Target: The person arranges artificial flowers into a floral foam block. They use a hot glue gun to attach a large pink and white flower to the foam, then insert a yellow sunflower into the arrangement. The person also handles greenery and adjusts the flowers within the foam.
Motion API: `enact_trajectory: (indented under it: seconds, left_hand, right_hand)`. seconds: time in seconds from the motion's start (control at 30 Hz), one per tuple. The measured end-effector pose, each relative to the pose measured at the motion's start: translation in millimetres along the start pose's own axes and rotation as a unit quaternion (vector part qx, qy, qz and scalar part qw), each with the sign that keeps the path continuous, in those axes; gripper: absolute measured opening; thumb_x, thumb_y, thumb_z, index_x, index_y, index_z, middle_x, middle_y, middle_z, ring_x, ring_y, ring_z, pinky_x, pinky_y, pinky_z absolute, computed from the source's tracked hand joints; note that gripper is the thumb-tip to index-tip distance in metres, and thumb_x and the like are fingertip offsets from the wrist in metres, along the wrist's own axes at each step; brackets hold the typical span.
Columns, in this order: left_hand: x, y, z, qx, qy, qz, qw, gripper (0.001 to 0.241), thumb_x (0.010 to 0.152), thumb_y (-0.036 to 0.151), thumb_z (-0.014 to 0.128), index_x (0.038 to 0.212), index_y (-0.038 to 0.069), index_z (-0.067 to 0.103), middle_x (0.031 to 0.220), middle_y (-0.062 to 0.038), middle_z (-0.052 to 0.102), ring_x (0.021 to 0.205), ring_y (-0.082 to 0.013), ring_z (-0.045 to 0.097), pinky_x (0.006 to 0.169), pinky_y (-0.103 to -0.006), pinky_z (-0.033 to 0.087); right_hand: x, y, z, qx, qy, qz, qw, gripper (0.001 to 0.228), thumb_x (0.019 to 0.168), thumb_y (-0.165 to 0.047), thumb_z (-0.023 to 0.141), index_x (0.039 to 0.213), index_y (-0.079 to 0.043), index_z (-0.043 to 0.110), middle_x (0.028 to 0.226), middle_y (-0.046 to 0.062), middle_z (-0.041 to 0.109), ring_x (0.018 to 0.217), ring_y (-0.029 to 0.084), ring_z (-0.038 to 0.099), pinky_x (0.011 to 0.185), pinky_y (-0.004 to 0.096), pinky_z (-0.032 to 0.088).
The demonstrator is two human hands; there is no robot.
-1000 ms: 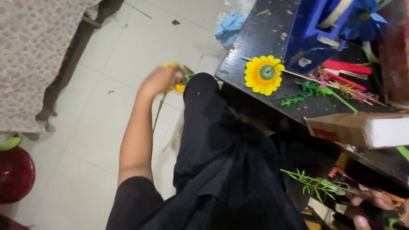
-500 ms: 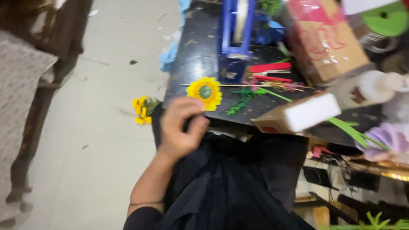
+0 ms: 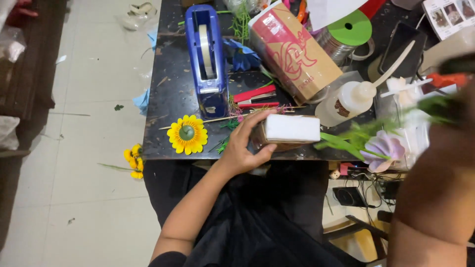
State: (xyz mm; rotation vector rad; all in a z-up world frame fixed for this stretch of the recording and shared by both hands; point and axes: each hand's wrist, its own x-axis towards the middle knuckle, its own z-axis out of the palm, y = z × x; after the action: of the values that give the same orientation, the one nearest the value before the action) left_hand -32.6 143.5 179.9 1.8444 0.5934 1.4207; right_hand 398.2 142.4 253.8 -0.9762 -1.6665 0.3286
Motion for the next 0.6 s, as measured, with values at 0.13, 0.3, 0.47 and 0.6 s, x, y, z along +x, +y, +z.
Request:
enact_trajectory:
  seconds: [0.13, 0.3, 0.47, 0.6]
  left_hand:
    - [-21, -35, 6, 0.048, 0.009, -0.032, 0.998, 0.069, 0.093, 0.029, 0.07, 0.153, 0.01, 0.04, 0.152, -0.016, 0.052, 0.141, -0.0339, 0.053, 0.118, -0.0451, 0.044]
    - [-35, -56, 15, 0.078, 0.026, 0.032, 0.996, 0.073, 0.095, 0.027, 0.071, 0.155, 0.005, 0.035, 0.151, -0.02, 0.05, 0.138, -0.0371, 0.053, 0.118, -0.049, 0.044]
    - [-31, -48, 12, 0.065, 0.009, 0.035, 0.997, 0.068, 0.101, 0.029, 0.065, 0.156, 0.007, 0.033, 0.154, -0.018, 0.047, 0.14, -0.0363, 0.05, 0.119, -0.0505, 0.044]
    - [-31, -48, 12, 0.058, 0.018, 0.022, 0.998, 0.067, 0.099, 0.03, 0.065, 0.154, 0.007, 0.035, 0.151, -0.018, 0.049, 0.138, -0.0352, 0.051, 0.117, -0.0495, 0.045]
  right_hand:
    - [97, -125, 129, 0.084, -0.056, -0.252, 0.963, 0.052, 0.094, 0.0, 0.064, 0.14, -0.003, 0.041, 0.133, 0.018, 0.051, 0.119, 0.027, 0.056, 0.103, 0.03, 0.048]
    - [101, -147, 157, -0.056, -0.025, -0.312, 0.948, 0.069, 0.096, 0.022, 0.058, 0.151, -0.011, 0.033, 0.101, 0.032, 0.061, 0.085, 0.04, 0.065, 0.077, 0.046, 0.056]
    - [89, -154, 161, -0.149, -0.004, -0.232, 0.961, 0.013, 0.097, 0.005, 0.064, 0.103, 0.016, 0.06, 0.093, 0.024, 0.071, 0.077, 0.031, 0.07, 0.068, 0.039, 0.056]
    - [60, -109, 146, -0.053, -0.081, -0.049, 0.994, 0.031, 0.087, 0.023, 0.062, 0.116, 0.02, 0.056, 0.11, 0.03, 0.066, 0.096, 0.032, 0.07, 0.088, 0.038, 0.062]
